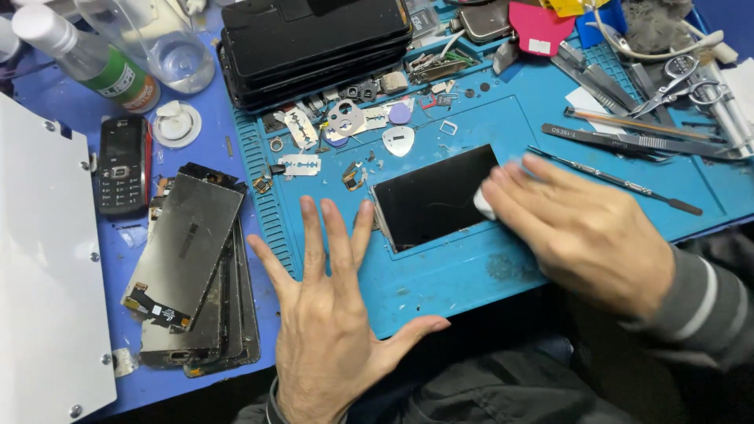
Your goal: Cleaning a smartphone LCD screen with a cloth and solvent at a repair station.
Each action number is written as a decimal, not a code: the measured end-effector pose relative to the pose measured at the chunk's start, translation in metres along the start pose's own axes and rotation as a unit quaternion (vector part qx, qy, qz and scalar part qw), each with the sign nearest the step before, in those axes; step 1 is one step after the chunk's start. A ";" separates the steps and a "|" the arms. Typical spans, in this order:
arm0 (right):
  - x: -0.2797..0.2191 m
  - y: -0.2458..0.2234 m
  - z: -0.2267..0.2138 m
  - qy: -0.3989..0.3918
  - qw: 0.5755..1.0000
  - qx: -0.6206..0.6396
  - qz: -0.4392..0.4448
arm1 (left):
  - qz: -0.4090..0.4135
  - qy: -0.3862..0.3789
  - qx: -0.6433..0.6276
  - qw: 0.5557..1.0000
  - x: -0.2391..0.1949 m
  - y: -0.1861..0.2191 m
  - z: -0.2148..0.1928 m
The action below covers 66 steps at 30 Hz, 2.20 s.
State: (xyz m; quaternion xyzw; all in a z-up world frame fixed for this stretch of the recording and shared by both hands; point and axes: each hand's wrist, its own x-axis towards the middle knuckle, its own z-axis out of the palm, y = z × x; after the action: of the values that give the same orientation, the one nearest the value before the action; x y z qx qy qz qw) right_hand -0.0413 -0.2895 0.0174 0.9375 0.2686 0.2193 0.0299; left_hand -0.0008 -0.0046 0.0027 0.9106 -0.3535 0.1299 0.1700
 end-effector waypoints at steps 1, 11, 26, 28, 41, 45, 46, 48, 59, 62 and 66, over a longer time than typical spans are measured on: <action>-0.008 -0.009 -0.009 -0.020 0.999 0.039 -0.001 | -0.004 -0.003 0.001 1.000 -0.001 0.001 0.000; 0.000 -0.001 -0.002 -0.052 0.998 -0.021 -0.024 | 0.002 -0.007 0.001 1.000 0.000 0.003 0.000; -0.021 -0.022 -0.036 -0.055 0.998 -0.010 -0.022 | -0.007 -0.035 0.032 0.999 -0.001 0.002 0.001; -0.027 -0.020 -0.053 -0.083 0.980 0.162 0.083 | -0.009 -0.015 -0.002 1.000 -0.003 0.001 0.000; -0.044 0.003 -0.026 0.065 0.753 0.473 0.452 | -0.033 0.061 -0.129 0.989 0.003 -0.004 -0.012; -0.033 -0.010 -0.029 0.113 0.782 0.453 0.413 | 0.046 0.057 -0.053 0.996 0.032 0.005 -0.041; -0.032 -0.012 -0.029 0.140 0.786 0.445 0.405 | 0.076 -0.016 -0.025 0.997 0.042 0.010 -0.050; -0.035 -0.009 -0.019 0.172 0.759 0.475 0.412 | 0.086 -0.019 -0.015 0.996 0.065 0.017 -0.040; -0.054 0.012 -0.008 0.242 0.613 0.636 0.401 | 0.100 -0.093 0.152 0.979 0.098 0.015 -0.001; -0.056 0.010 -0.007 0.248 0.619 0.637 0.386 | 0.076 -0.158 0.087 0.981 0.103 0.007 -0.004; -0.054 0.010 -0.012 0.225 0.630 0.631 0.392 | -0.001 -0.238 0.007 0.971 0.115 0.001 0.003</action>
State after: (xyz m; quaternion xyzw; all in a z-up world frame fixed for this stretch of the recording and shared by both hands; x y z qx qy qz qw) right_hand -0.0824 -0.3262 0.0088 0.6658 -0.0529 0.1918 -0.7191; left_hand 0.0810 -0.0749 0.0414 0.9170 -0.3817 -0.0885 0.0745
